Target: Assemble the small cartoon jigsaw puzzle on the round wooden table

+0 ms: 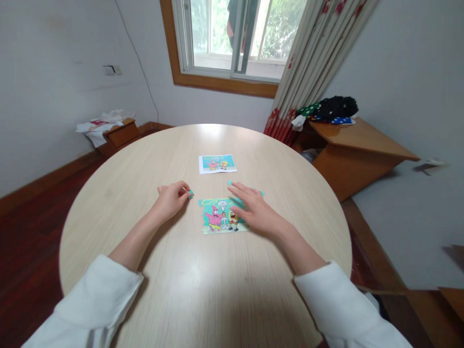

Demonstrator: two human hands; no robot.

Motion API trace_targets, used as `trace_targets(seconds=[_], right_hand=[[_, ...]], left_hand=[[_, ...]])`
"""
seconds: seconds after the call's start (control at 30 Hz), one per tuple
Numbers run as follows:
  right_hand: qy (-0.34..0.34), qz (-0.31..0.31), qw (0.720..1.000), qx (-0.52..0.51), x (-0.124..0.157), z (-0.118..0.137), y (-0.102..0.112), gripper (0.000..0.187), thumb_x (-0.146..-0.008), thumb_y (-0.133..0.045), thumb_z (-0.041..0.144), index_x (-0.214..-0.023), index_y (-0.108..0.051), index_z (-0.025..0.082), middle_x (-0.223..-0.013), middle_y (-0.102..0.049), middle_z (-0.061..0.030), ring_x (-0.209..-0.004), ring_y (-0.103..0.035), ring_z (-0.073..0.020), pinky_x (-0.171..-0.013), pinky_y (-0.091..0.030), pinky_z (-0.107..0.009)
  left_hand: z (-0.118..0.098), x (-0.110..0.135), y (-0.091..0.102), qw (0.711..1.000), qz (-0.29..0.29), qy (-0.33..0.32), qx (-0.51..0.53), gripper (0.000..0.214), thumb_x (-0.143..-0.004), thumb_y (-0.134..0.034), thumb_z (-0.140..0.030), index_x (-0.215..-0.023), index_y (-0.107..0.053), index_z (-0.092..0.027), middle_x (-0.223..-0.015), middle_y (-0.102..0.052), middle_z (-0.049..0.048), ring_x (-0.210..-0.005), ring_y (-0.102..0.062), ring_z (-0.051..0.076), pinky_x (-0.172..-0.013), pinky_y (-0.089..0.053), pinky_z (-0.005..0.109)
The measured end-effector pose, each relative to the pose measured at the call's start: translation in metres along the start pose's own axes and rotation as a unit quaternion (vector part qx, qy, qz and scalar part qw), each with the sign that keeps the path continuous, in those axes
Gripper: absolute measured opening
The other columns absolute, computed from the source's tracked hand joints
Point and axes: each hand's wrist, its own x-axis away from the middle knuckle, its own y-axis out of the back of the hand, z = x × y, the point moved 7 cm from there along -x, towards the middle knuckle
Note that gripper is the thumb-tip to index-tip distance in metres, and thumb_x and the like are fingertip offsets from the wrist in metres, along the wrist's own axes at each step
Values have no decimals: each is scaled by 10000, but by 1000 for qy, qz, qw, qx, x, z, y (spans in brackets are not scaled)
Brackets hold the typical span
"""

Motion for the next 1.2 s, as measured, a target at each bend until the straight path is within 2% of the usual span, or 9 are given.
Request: trace_targets(seconds=[0.1,0.2,0.53,0.73,0.83,0.93,1.03,1.13,1.2], right_hand=[[9,141,989,38,4,18,-32,681,-895,-407,533,-1466,-261,192,-1531,-214,-138,-1425,-151,-277,-1127,-127,-529],[-8,197,978,73,6,18,-42,738,-894,-361,584,-1479,-213,160,-1537,-165,-146,-1431,-102,-290,-1135,-77,-541],[-40,204,976,71,9,1,-28,750,-871,-403,597,-1473,-241,179,-1537,-168,-141,-1424,-122,-317,-1127,-67,-564],[-43,183,981,41,8,4,-21,637,-887,-445,523,-1424,-363,191,-1506,-271,-154,-1403,-217,-320,-1118,-93,-579],[-36,153,987,36,4,6,-14,504,-919,-434,436,-1367,-442,204,-1455,-392,-137,-1363,-324,-280,-1119,-96,-565],[-45,60,997,35,-1,0,1,372,-942,-401,324,-1260,-541,191,-1320,-552,-112,-1251,-466,-227,-1103,-205,-492],[-102,-46,993,30,-3,-24,21,320,-914,-400,202,-1143,-617,149,-1162,-645,-112,-1091,-572,-204,-976,-383,-374],[-189,-122,974,26,2,-57,39,329,-851,-392,103,-1010,-675,159,-1047,-688,-97,-962,-619,-187,-857,-435,-310],[-233,-138,962,28,6,-75,47,335,-818,-391,87,-930,-696,168,-923,-709,-77,-867,-634,-181,-780,-442,-284]], left_hand=[[2,-1,-1,1000,-3,0,11,85,-768,-562,-262,-763,-602,-187,-748,-717,22,-751,-647,201,-903,-332,400],[5,-2,-4,1000,2,-1,28,95,-760,-568,-272,-758,-607,-184,-759,-716,31,-750,-645,202,-875,-360,390],[6,-2,-9,1000,20,1,19,138,-752,-573,-316,-752,-628,-190,-744,-702,31,-756,-637,209,-875,-349,398],[-1,-1,-9,999,18,-14,-42,143,-765,-540,-309,-762,-620,-190,-756,-690,40,-783,-619,218,-859,-322,404],[-4,-1,-10,998,18,-17,-62,149,-760,-516,-297,-760,-619,-190,-762,-687,43,-797,-617,233,-860,-312,421],[-4,0,-6,997,6,-19,-68,192,-761,-476,-312,-747,-620,-186,-741,-680,46,-767,-613,230,-844,-328,410],[-3,1,5,998,-11,-22,-52,242,-748,-439,-332,-751,-631,-185,-680,-649,37,-667,-576,192,-744,-376,335],[-1,2,21,999,-33,-8,-22,291,-714,-423,-320,-802,-657,-172,-596,-577,13,-584,-516,165,-620,-372,283],[-4,4,26,1000,-4,3,8,320,-702,-413,-309,-809,-678,-164,-518,-498,-10,-522,-465,147,-563,-350,271]])
